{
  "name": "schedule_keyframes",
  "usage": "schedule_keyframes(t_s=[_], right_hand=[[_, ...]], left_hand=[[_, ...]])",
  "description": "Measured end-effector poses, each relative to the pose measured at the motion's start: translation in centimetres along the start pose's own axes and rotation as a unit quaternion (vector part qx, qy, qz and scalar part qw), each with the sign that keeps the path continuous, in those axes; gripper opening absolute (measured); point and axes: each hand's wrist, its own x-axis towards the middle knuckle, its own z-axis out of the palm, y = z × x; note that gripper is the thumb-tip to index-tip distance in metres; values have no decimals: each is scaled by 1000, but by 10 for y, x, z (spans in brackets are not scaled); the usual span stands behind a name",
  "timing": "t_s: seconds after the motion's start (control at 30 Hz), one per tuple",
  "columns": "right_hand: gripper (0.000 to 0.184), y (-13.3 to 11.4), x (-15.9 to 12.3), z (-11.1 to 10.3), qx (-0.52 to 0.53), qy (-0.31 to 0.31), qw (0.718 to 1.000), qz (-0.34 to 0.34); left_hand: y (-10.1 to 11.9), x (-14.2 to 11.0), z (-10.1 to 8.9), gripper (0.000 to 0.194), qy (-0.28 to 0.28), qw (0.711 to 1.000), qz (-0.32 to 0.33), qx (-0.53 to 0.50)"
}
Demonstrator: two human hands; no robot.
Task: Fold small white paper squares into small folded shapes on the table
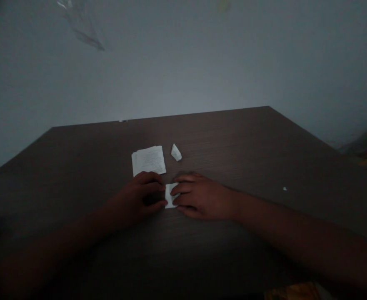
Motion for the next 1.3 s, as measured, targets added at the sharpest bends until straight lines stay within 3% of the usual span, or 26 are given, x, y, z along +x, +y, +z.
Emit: schedule_keyframes(t_s=[0.23, 0.43, 0.57, 0.87, 1.07, 1.3], right_hand=[[16, -3, 1, -1, 9, -36, 999, 29], [14, -5, 4, -1, 53, 1, 998, 42], [14, 0, 8, 3, 108, 33, 989, 91], [11, 23, 10, 8, 89, 53, 979, 176], [8, 24, 10, 2, 84, 13, 980, 179], [43, 12, 4, -11, 88, -39, 974, 203]], left_hand=[[10, -3, 0, 18, 6, 999, 16, 51], [15, 2, -1, 12, -48, 995, 52, 71], [19, 7, -3, 7, -59, 995, 33, 80], [18, 12, 1, 5, -61, 994, 31, 88], [22, 10, 1, 23, -44, 994, 37, 88], [25, 10, -2, 22, -35, 995, 27, 91]])
